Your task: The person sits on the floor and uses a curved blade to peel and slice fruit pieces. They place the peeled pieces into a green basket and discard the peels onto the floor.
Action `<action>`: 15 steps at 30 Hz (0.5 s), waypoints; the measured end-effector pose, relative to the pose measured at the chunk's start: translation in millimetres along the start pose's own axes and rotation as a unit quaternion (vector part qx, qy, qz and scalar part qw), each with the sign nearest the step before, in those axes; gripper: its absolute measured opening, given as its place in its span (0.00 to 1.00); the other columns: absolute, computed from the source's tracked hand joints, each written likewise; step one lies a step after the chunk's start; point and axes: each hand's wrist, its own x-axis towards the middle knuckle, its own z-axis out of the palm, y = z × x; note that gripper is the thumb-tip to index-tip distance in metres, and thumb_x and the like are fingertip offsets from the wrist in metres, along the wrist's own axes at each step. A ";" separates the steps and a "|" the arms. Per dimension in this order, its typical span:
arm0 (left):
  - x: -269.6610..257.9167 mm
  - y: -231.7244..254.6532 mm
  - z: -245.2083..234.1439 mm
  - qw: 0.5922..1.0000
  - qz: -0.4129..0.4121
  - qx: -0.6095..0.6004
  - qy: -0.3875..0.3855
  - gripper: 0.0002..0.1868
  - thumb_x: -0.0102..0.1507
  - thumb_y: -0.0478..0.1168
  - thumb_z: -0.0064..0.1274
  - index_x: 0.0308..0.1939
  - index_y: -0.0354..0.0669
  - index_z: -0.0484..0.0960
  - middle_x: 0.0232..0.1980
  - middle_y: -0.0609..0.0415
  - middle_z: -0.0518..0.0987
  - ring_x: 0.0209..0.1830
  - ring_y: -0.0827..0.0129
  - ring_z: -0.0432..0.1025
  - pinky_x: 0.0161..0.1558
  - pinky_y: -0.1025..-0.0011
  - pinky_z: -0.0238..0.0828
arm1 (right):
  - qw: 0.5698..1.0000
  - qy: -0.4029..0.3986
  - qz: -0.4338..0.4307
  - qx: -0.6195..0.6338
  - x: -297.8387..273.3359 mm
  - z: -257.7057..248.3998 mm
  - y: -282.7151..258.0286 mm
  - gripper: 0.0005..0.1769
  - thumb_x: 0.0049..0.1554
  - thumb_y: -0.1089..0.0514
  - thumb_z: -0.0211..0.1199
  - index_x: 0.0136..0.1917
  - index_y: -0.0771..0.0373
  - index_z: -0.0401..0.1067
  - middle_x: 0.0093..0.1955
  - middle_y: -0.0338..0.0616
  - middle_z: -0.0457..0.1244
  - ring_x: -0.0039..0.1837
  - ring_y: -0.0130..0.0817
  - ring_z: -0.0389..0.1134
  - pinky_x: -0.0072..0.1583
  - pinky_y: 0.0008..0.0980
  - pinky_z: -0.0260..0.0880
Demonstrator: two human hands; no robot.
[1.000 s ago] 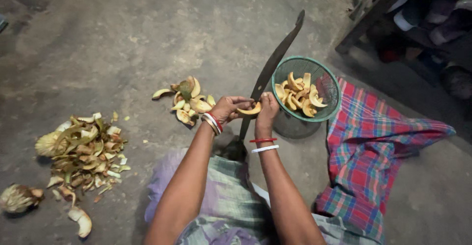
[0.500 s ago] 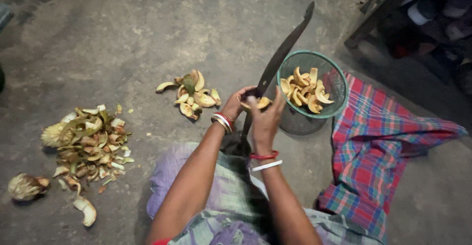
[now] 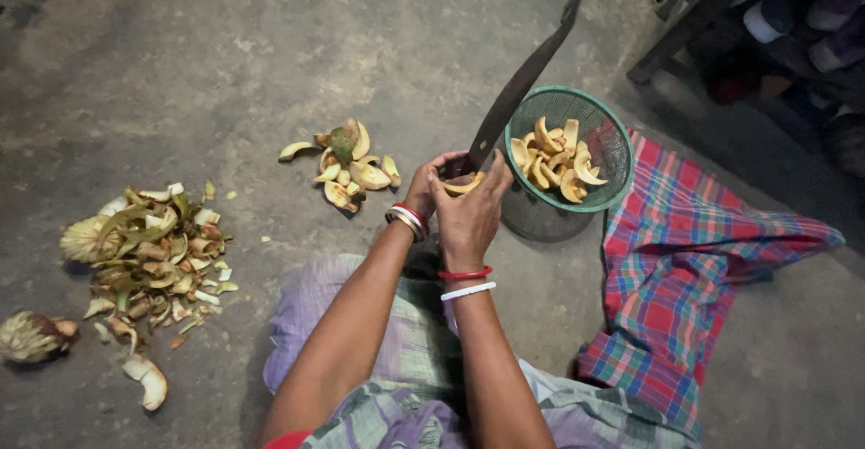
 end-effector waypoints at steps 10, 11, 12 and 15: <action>0.9 -4.9 1.1 1.000 0.003 -0.008 0.008 0.25 0.65 0.29 0.57 0.66 0.29 0.71 0.60 0.46 0.78 0.56 0.68 0.76 0.60 0.66 0.76 | 0.997 -0.040 -0.027 -0.063 6.5 -0.3 10.7 0.44 0.48 0.45 0.75 0.71 0.60 0.60 0.64 0.54 0.63 0.62 0.55 0.68 0.58 0.51 0.70; 1.5 -6.9 1.6 1.000 -0.005 -0.024 0.014 0.24 0.66 0.31 0.54 0.66 0.28 0.71 0.60 0.45 0.79 0.56 0.67 0.76 0.60 0.66 0.77 | 0.997 -0.035 -0.035 -0.067 6.9 -1.7 8.0 0.44 0.48 0.44 0.75 0.71 0.60 0.60 0.64 0.55 0.62 0.62 0.55 0.68 0.58 0.51 0.71; 2.1 -7.5 0.5 0.999 -0.013 -0.039 0.020 0.22 0.68 0.33 0.52 0.66 0.28 0.71 0.59 0.45 0.79 0.56 0.66 0.77 0.60 0.65 0.77 | 0.996 -0.028 -0.042 -0.071 7.4 -2.7 4.6 0.45 0.47 0.44 0.75 0.71 0.60 0.60 0.64 0.55 0.62 0.61 0.56 0.67 0.57 0.51 0.71; 0.6 -7.7 -4.9 0.996 0.008 -0.087 -0.006 0.23 0.74 0.43 0.39 0.66 0.29 0.72 0.59 0.44 0.80 0.55 0.65 0.78 0.60 0.66 0.78 | 0.998 -0.009 -0.057 -0.035 2.4 -6.7 -2.3 0.49 0.45 0.41 0.78 0.70 0.62 0.58 0.60 0.56 0.61 0.60 0.57 0.67 0.54 0.52 0.70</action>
